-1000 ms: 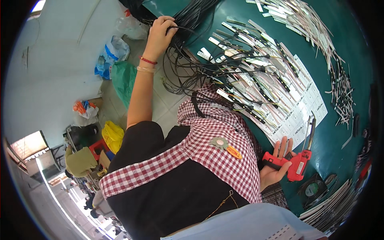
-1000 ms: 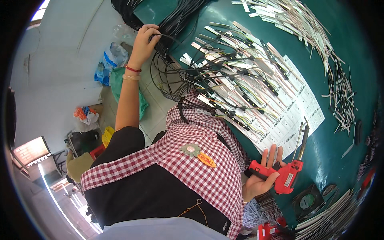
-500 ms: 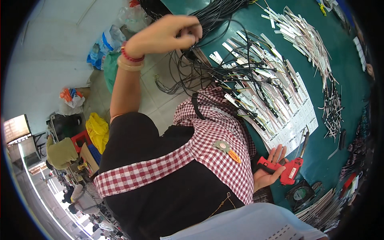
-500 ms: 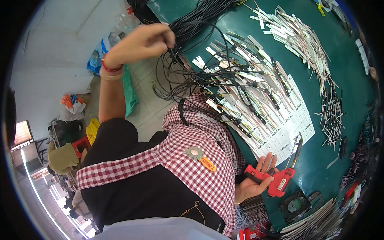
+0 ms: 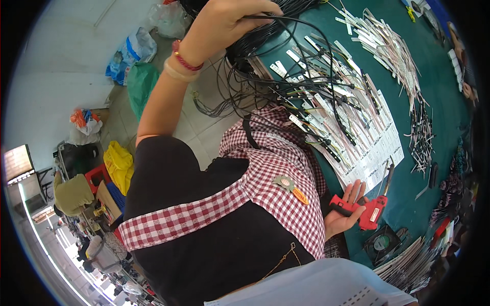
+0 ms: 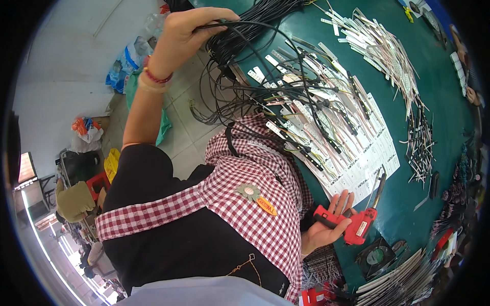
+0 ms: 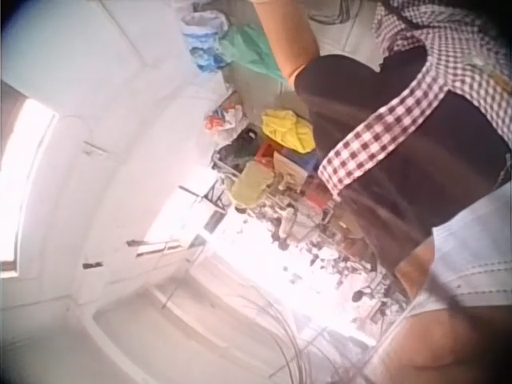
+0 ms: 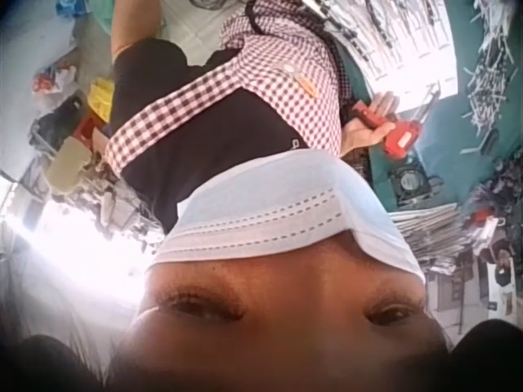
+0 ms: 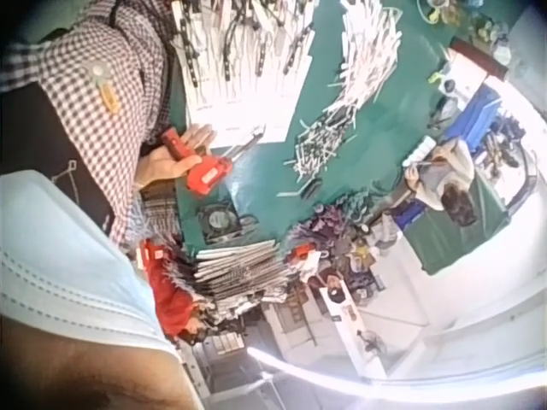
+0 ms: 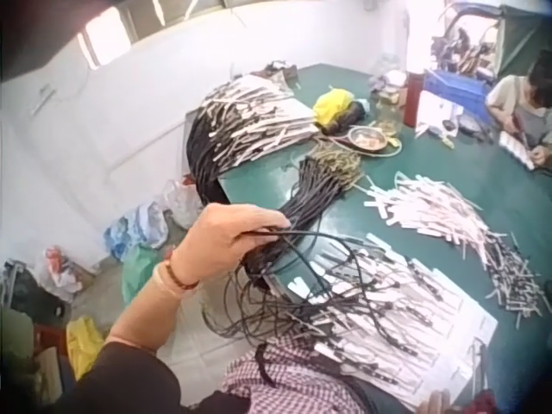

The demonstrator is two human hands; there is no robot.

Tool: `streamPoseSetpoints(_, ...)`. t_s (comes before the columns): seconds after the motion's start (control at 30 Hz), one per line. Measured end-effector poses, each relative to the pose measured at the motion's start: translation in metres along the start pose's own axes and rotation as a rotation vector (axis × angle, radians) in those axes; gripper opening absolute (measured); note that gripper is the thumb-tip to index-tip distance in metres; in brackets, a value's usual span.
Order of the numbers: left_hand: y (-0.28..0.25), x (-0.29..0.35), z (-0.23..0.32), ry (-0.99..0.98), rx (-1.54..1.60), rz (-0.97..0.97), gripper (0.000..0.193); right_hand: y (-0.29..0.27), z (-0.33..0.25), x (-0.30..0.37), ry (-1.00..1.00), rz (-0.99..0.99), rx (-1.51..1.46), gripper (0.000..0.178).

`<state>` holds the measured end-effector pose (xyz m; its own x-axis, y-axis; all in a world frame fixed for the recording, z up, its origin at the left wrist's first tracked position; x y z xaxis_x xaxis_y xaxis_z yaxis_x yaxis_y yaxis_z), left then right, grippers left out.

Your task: Soldering wires to LED strips at a production station.

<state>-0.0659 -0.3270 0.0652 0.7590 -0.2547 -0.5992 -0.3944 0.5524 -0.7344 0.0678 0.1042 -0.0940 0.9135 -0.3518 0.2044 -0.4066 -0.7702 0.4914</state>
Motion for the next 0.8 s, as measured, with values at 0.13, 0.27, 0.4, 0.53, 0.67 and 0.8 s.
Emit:
streamPoseSetpoints(0.13,0.026,0.034,-0.009,-0.229,0.081,-0.545,0.010,-0.001,0.001,0.001,-0.001,0.019,-0.019,0.032)
streamPoseSetpoints(0.27,0.043,0.098,-0.023,-0.309,-0.001,-0.716,0.031,-0.004,0.000,0.001,-0.028,0.037,-0.030,0.034)
streamPoseSetpoints(0.4,0.092,0.161,-0.022,-0.438,0.066,-1.125,0.065,-0.007,0.000,-0.003,-0.042,0.021,-0.026,0.035)
streamPoseSetpoints(0.53,0.112,0.173,-0.020,-0.687,0.400,-1.299,0.061,-0.010,0.000,-0.006,-0.042,0.020,-0.046,0.034)
streamPoseSetpoints(0.67,0.086,0.112,-0.050,-0.614,0.436,-1.132,0.044,-0.010,0.002,-0.004,-0.043,0.019,-0.069,0.033)
streamPoseSetpoints(0.8,0.054,0.028,-0.117,-0.685,0.067,-0.399,0.030,-0.011,0.002,-0.003,-0.048,0.041,-0.072,0.033)
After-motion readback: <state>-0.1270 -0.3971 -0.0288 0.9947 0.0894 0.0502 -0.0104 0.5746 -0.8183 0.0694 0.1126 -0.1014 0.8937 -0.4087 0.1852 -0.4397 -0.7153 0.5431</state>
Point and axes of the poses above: each hand's wrist, its own x-axis away from the middle knuckle, its own y-axis out of the palm, z = x × y, the point moved 8 cm from there along -x, towards the middle knuckle, and after that the axes turned 5 degrees about -x, right-handed, at the moved point
